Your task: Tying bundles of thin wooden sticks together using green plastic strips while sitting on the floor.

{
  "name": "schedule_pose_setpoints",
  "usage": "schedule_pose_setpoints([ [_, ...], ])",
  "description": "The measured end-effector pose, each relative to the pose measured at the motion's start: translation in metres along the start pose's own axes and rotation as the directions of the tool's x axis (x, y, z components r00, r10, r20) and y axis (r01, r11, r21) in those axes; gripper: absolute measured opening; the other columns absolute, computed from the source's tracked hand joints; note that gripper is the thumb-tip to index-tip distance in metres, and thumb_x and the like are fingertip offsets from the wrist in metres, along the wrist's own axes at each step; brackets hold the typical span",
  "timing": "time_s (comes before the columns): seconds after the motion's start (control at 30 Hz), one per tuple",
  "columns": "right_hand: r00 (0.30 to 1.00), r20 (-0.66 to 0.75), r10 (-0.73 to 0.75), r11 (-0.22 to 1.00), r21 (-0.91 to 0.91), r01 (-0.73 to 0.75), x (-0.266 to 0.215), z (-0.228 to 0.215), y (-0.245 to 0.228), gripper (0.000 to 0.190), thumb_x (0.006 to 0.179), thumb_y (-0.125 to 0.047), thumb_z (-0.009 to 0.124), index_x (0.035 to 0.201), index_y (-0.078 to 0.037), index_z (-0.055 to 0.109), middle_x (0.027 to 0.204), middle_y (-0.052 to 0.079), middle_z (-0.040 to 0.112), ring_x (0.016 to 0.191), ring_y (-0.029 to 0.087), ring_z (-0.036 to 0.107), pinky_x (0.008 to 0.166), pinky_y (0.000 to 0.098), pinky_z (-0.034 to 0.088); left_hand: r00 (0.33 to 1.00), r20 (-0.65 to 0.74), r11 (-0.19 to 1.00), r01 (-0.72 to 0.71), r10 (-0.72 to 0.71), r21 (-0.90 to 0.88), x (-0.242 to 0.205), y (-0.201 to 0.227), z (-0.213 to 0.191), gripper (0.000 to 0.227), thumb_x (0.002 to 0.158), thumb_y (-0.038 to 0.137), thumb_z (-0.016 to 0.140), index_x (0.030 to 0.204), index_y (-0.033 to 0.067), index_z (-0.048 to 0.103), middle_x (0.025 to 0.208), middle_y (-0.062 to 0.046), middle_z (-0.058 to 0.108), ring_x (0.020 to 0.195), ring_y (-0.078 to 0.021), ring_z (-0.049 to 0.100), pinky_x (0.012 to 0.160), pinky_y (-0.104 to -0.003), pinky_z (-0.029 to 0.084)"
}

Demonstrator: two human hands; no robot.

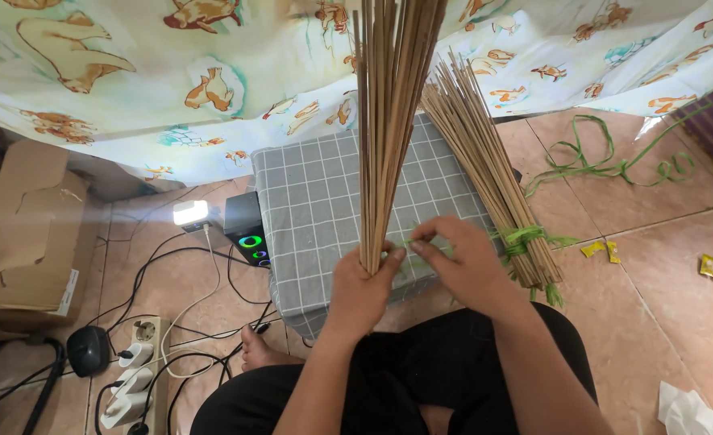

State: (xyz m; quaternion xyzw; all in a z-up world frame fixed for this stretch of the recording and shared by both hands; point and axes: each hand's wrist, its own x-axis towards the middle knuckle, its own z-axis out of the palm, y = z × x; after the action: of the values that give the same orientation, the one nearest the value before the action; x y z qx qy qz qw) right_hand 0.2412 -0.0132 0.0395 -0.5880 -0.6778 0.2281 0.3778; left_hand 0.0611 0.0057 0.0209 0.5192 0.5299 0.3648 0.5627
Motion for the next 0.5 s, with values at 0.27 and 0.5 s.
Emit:
schedule_pose_setpoints([
  [0.27, 0.985, -0.046, 0.164, 0.524, 0.850, -0.047, -0.028, -0.065, 0.020, 0.034, 0.091, -0.003, 0.058, 0.123, 0.005, 0.064, 0.071, 0.001, 0.054, 0.040, 0.004, 0.041, 0.045, 0.0259, 0.045, 0.994, -0.105, 0.989, -0.005, -0.010, -0.146, 0.005, -0.007, -0.034, 0.029, 0.097, 0.019, 0.066, 0.109, -0.0071, 0.069, 0.055, -0.006, 0.054, 0.046, -0.0158, 0.053, 0.049, -0.028, 0.040],
  [0.5, 0.957, -0.265, 0.117, 0.506, 0.845, 0.172, -0.117, -0.158, 0.070, 0.027, 0.101, -0.014, 0.055, 0.124, -0.009, 0.068, 0.063, -0.010, 0.046, 0.033, -0.004, 0.043, 0.045, 0.0192, 0.042, 0.979, -0.201, 0.972, -0.066, 0.020, -0.227, 0.006, -0.003, -0.052, 0.015, 0.093, 0.011, 0.068, 0.100, -0.0017, 0.072, 0.060, -0.013, 0.065, 0.042, -0.0153, 0.050, 0.045, -0.028, 0.040],
])
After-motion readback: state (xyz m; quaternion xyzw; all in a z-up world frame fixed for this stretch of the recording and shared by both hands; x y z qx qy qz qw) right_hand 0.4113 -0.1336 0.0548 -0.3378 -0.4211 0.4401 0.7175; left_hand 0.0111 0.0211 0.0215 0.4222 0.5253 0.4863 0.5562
